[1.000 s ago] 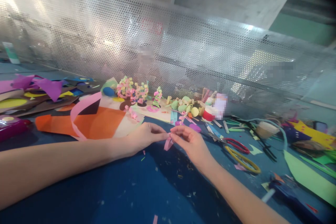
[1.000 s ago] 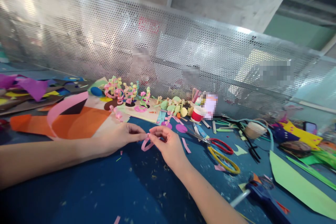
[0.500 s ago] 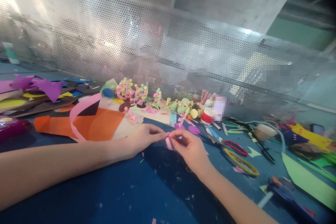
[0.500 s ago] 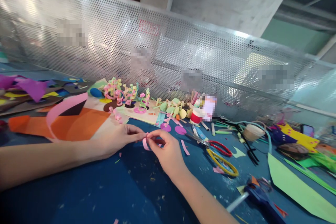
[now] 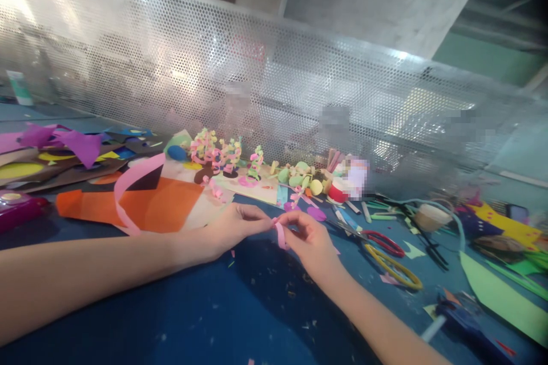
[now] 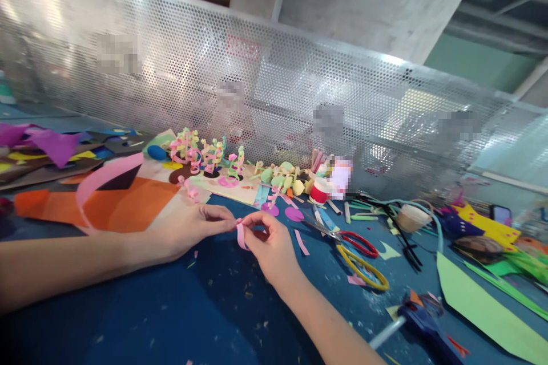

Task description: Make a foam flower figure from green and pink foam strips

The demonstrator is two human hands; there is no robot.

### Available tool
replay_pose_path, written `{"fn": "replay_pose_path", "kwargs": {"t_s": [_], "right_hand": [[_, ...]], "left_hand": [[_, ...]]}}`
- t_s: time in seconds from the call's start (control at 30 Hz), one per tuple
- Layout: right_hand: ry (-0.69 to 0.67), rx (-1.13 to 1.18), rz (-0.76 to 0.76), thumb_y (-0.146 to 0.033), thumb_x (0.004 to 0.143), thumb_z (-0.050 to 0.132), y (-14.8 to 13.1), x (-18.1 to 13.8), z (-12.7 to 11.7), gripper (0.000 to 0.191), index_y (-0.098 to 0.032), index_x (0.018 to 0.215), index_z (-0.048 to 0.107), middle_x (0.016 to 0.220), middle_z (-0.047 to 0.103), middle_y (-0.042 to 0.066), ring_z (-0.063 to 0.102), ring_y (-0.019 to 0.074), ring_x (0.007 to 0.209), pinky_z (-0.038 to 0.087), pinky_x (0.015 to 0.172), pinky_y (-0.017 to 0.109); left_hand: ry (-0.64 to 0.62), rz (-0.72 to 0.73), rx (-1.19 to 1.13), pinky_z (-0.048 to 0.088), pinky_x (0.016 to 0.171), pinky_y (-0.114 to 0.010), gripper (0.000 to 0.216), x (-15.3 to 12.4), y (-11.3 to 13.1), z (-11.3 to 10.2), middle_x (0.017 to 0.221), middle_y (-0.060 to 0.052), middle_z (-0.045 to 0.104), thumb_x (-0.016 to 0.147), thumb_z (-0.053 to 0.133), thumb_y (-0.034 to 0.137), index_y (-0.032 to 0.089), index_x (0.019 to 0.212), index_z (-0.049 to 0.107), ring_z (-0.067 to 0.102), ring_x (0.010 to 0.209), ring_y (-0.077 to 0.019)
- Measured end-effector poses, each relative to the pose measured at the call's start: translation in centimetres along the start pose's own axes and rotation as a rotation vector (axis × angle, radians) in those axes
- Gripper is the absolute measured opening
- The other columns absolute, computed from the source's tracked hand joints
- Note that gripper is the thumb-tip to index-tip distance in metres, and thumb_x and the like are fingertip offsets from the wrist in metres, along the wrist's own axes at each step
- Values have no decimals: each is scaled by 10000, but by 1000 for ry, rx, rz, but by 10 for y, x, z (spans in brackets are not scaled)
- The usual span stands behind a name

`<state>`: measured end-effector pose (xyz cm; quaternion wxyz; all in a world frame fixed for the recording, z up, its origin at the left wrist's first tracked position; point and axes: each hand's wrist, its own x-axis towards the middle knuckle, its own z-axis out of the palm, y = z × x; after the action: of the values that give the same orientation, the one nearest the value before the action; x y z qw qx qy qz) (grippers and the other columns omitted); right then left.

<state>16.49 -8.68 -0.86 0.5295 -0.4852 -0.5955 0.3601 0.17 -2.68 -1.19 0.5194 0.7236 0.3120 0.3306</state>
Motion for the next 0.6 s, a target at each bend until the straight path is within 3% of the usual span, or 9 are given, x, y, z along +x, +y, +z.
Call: {"fn": "replay_pose_path", "kwargs": {"t_s": [0.2,0.47,0.6], "right_hand": [[-14,34,23,-344,691,648,-1,0,0,199,-189,772,552,737,566,-2,495,104,564,435,534,240],[-23,22,-34,-272,731,618,2,3,-4,132,-197,813,548,766,553,-5,515,119,687,428,585,224],[-18,22,-23,-273,718,626,2,3,-3,200,-210,899,570,809,565,4,537,131,711,458,620,245]], "left_hand": [[21,44,55,449,660,-236,285,-1,0,2,807,-22,640,723,578,442,185,785,685,576,770,-166],[9,139,0,436,713,-225,239,0,0,4,822,-26,623,730,606,375,157,806,669,564,782,-144],[22,181,79,437,723,-228,234,0,0,5,807,-26,621,772,551,367,156,778,653,562,766,-136]]}}
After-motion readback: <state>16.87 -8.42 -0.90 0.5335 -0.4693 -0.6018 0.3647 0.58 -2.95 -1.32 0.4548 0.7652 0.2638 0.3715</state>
